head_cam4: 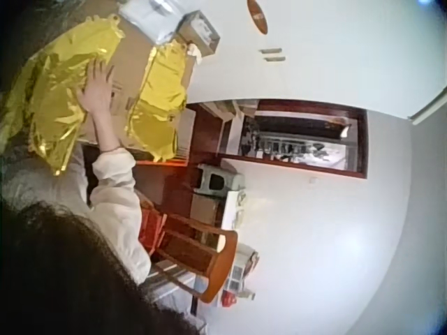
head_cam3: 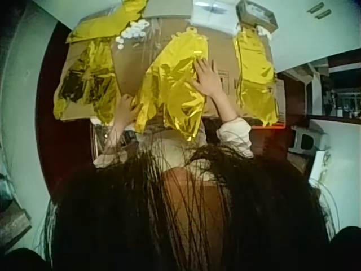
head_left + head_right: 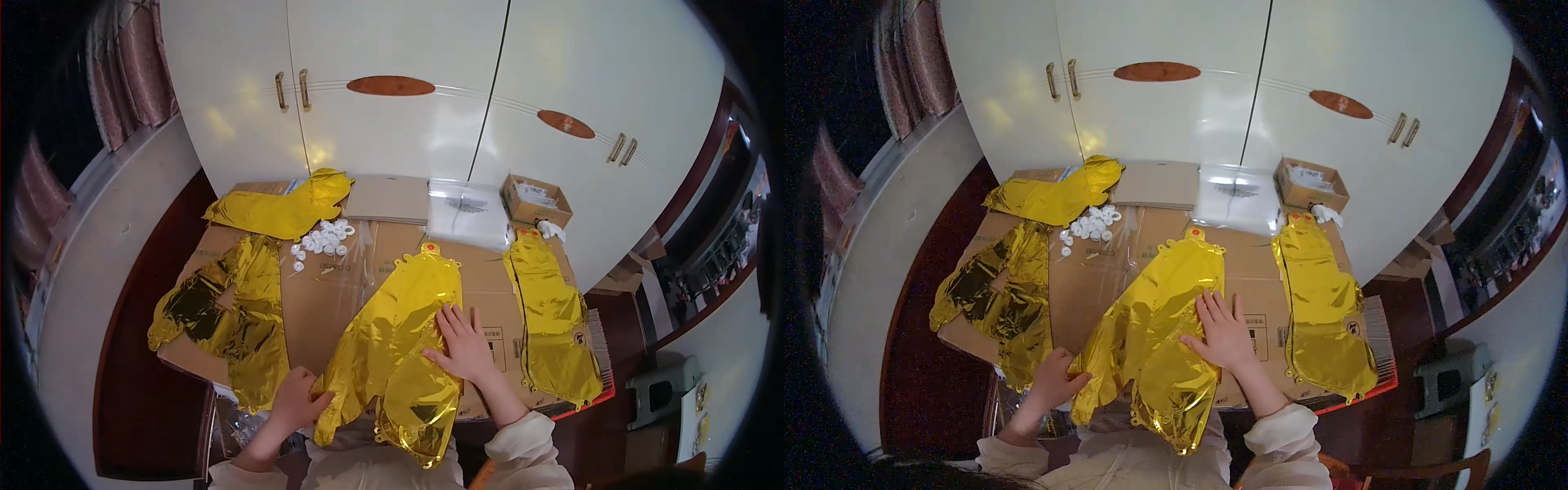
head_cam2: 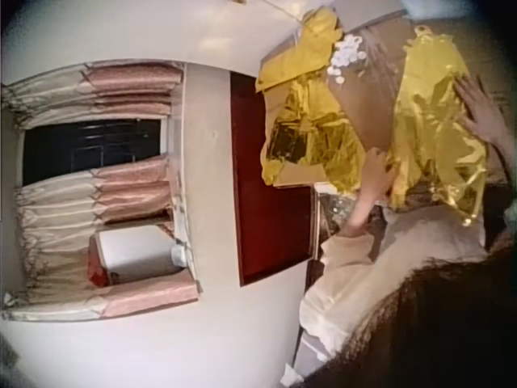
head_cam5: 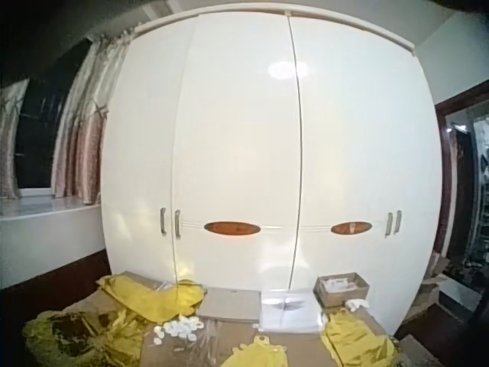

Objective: Folding gold foil bags and placing them into a cardboard box.

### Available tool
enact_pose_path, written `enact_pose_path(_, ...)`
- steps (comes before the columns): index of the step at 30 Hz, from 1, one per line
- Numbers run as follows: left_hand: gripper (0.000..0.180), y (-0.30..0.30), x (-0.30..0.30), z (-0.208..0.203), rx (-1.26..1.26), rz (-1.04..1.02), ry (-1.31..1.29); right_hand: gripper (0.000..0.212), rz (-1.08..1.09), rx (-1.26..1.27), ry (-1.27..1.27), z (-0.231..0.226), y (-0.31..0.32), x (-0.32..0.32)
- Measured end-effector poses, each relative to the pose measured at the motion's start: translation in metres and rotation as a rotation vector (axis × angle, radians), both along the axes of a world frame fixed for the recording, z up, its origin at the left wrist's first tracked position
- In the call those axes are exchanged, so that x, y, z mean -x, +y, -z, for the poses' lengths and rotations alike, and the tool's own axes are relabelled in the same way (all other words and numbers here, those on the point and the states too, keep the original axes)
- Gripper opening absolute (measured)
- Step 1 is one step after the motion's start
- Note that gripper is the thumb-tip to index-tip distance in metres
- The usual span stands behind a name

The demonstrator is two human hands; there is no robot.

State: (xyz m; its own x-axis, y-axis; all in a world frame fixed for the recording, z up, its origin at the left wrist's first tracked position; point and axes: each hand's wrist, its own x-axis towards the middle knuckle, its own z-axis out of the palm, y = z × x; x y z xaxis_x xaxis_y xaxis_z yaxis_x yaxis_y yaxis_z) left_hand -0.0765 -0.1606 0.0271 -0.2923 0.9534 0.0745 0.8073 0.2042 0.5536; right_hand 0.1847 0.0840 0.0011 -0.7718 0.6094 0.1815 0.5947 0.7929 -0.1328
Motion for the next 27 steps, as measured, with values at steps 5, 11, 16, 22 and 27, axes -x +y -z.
enact_pose_path(5, 0.031, 0.010, -0.033, -0.026, -0.157, 0.021, -0.502, 0.081, -0.023, -0.001, 0.099, -0.002, -0.001, -0.001)
enact_pose_path(11, 0.025, 0.038, -0.085, -0.022, -0.362, 0.294, -0.077, 0.055, -0.062, 0.130, 0.361, -0.019, -0.012, -0.006)
enact_pose_path(16, 0.026, 0.061, -0.116, -0.003, -0.334, 0.422, 0.166, 0.040, -0.034, 0.759, 0.685, -0.010, -0.028, 0.011)
enact_pose_path(22, 0.025, 0.069, -0.116, -0.004, -0.260, 0.468, 0.146, 0.033, -0.001, 0.684, 0.568, -0.006, -0.028, 0.015)
enact_pose_path(27, 0.027, 0.094, -0.065, -0.025, -0.153, 0.378, 0.133, 0.020, -0.062, 0.426, 0.491, 0.002, -0.024, 0.010)
